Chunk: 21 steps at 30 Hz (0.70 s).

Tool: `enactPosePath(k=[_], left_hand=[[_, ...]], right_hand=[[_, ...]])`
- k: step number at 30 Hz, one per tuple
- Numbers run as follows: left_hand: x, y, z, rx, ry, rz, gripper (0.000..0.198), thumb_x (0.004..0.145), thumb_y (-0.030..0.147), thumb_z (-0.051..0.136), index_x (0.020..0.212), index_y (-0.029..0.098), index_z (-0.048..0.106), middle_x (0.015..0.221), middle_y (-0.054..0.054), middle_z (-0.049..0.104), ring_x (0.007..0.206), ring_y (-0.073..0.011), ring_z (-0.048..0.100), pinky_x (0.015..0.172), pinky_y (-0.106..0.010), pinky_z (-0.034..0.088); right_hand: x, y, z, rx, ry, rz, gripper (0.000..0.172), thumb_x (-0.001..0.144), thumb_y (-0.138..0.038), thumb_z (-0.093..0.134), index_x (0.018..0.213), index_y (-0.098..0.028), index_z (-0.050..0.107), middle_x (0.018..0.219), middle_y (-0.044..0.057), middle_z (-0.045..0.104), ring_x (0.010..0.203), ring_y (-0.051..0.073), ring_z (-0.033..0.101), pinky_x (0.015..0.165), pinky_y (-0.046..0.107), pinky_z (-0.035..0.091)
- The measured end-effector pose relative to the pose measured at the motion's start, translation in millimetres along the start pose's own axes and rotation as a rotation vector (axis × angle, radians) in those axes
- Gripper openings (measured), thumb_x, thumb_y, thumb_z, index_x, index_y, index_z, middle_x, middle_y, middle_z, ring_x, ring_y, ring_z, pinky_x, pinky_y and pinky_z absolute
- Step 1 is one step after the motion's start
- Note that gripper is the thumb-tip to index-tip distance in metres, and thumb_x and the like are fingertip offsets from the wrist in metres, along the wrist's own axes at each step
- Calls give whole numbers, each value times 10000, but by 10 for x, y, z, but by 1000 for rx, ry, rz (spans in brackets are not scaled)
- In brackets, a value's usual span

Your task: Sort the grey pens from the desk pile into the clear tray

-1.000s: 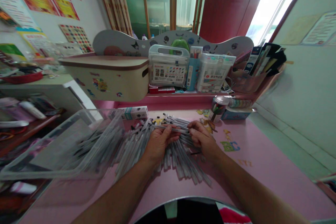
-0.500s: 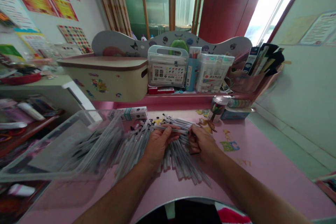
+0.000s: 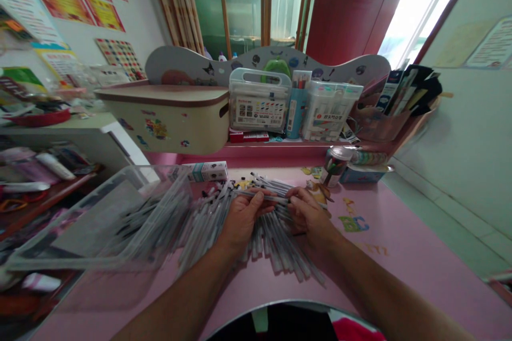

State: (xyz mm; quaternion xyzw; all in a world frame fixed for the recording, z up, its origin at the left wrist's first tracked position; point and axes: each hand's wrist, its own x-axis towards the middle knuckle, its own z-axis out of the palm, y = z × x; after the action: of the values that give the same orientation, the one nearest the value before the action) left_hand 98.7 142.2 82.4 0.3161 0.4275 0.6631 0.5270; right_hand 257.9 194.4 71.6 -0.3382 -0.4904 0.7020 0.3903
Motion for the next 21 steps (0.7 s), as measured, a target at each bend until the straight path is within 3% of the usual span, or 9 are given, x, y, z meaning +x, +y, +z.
enactPosePath(k=[5,8,10,12,16,21], left_hand=[[-1,-9,-3,28,-10,6,306,757,421,744,865,137,708,893,-79,749,779,-173,712,725,-268,572],[4,-12,-10,27,6,7,303,762,417,738,868,135,704,896,-79,749,787,-171,711,722,-261,570],[4,-8,-9,25,12,0,304,761,416,738,866,133,705,877,-79,750,788,-173,711,720,-261,568],[2,-1,-5,20,9,-8,311,753,420,744,867,132,708,868,-82,749,791,-179,713,720,-268,568],[-1,12,5,11,11,-13,320,735,427,759,860,137,707,854,-76,747,783,-178,713,712,-265,568],[2,8,3,17,27,-11,326,733,433,758,858,137,704,866,-77,748,786,-177,712,712,-264,570]], right_hand=[[24,64,-35,-190,6,-65,361,847,-481,593,641,-197,509,547,-39,384,477,96,275,427,235,175],[26,64,-29,-80,-25,-67,210,777,-377,668,776,-217,532,594,-58,412,468,87,270,431,222,178],[27,53,-24,-22,-19,-53,213,752,-345,673,880,-235,543,589,-77,398,447,82,247,427,215,155],[30,48,-27,-38,-6,-29,199,792,-399,631,864,-230,555,563,-75,375,438,86,241,422,221,146],[33,68,-46,-141,-28,-13,334,848,-497,576,688,-206,535,556,-40,398,459,100,299,420,236,189],[23,82,-41,-8,-38,-19,206,763,-355,666,862,-232,535,518,-101,321,414,79,215,411,206,160]])
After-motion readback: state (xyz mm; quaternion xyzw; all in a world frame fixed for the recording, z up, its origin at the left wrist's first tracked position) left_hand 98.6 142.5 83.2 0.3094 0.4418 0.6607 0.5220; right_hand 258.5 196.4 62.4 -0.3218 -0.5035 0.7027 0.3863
